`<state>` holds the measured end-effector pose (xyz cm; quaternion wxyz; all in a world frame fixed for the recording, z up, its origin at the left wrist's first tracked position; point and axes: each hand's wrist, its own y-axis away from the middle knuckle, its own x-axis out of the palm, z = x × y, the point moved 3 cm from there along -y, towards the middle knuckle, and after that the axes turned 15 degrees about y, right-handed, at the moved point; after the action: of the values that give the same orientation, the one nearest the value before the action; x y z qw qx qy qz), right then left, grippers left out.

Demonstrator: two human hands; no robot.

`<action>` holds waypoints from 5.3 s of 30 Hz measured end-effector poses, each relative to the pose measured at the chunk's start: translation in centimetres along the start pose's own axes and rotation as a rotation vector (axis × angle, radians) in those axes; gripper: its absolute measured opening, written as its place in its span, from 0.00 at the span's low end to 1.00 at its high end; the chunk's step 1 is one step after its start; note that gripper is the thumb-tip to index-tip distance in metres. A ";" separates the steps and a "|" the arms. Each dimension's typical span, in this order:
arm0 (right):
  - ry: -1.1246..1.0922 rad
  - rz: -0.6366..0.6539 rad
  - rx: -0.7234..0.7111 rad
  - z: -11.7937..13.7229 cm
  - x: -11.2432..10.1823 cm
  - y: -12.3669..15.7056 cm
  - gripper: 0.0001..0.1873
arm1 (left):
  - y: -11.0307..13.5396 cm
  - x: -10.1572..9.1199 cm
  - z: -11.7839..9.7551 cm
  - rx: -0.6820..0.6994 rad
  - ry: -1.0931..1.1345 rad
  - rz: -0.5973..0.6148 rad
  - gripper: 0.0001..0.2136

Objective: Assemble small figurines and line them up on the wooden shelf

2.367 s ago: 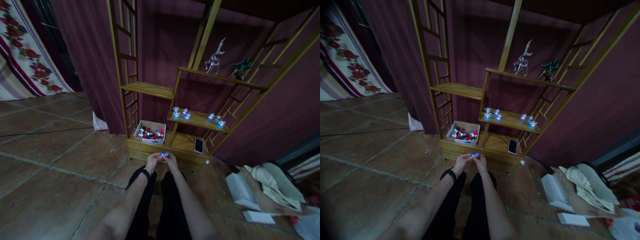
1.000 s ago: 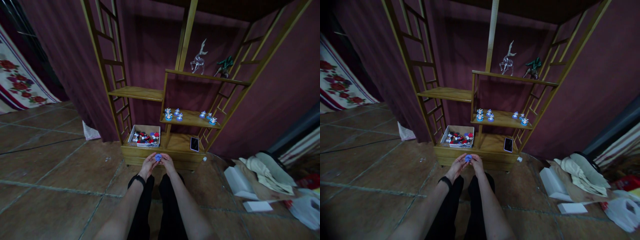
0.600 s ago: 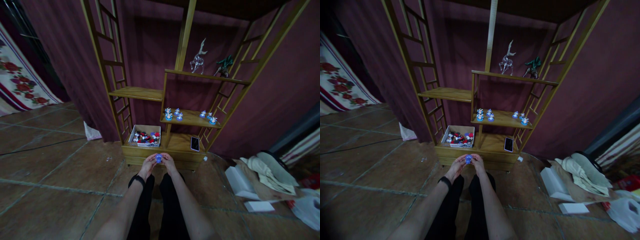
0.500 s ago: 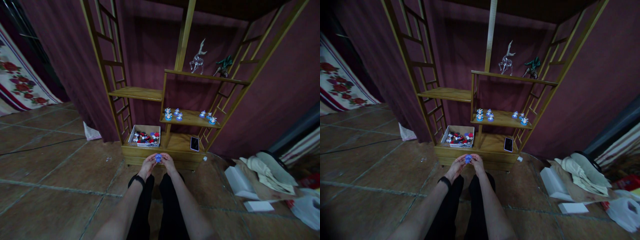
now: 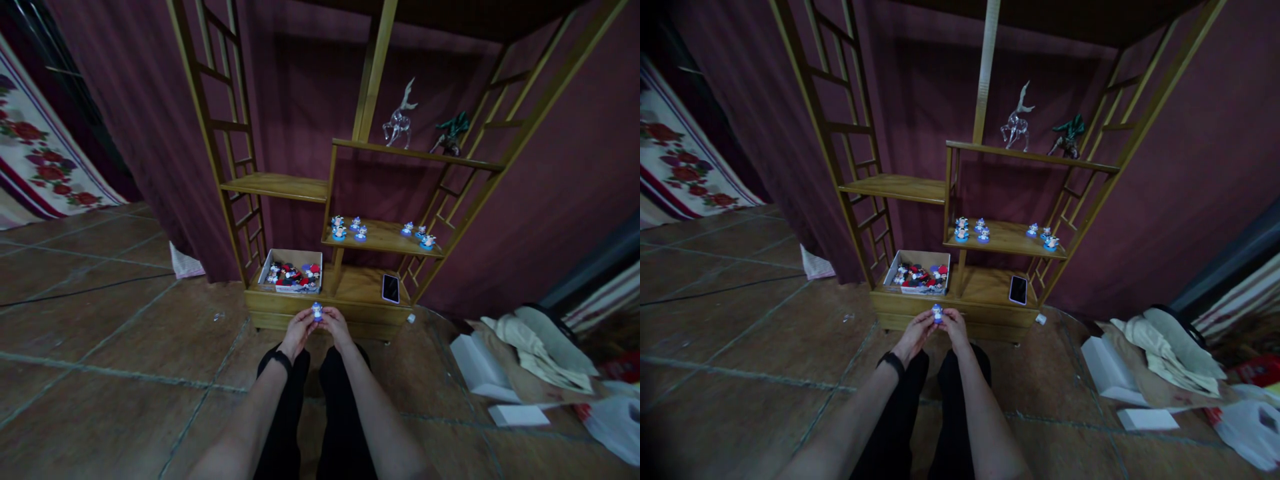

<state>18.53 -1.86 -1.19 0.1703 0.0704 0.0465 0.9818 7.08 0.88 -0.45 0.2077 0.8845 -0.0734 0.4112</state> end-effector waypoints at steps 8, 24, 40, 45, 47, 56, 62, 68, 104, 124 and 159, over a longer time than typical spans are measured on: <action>-0.019 -0.079 0.017 -0.1 -0.1 -0.2 0.13 | -0.1 -0.2 0.4 0.011 -0.044 0.037 0.11; 0.018 -0.064 0.070 0.0 0.1 0.0 0.14 | 0.0 -0.1 0.1 -0.003 0.023 -0.042 0.04; 0.086 -0.060 0.102 0.1 0.5 -0.1 0.13 | -1.2 -0.9 0.5 -0.016 0.011 -0.071 0.03; 0.077 -0.029 0.120 0.2 0.7 0.0 0.12 | -1.5 -1.0 0.6 -0.020 -0.021 -0.077 0.04; 0.070 -0.019 0.125 0.3 0.7 0.1 0.12 | -1.6 -1.0 0.6 -0.026 -0.027 -0.081 0.04; 0.055 -0.044 0.166 0.5 0.7 0.1 0.13 | -1.5 -0.9 0.5 0.011 0.002 -0.177 0.06; 0.043 -0.016 0.150 0.6 0.7 0.3 0.15 | -1.3 -0.6 0.4 -0.040 0.014 -0.084 0.03; 0.020 -0.006 0.141 -0.1 0.5 0.0 0.16 | -1.1 -0.6 0.3 -0.043 0.025 -0.062 0.06; 0.073 -0.032 0.110 0.1 0.7 -0.2 0.10 | -1.4 -0.8 0.3 -0.061 0.032 -0.063 0.04; 0.049 -0.018 0.084 -0.7 0.1 -0.8 0.14 | -1.1 -0.3 0.5 -0.081 0.067 -0.031 0.06; 0.131 -0.046 0.051 -0.1 0.2 -0.3 0.11 | -1.4 -0.9 0.5 0.063 0.078 -0.030 0.12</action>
<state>18.46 -1.52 -1.28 0.1876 0.0092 0.0843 0.9786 7.27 1.90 -1.88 0.1884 0.8750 -0.0390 0.4443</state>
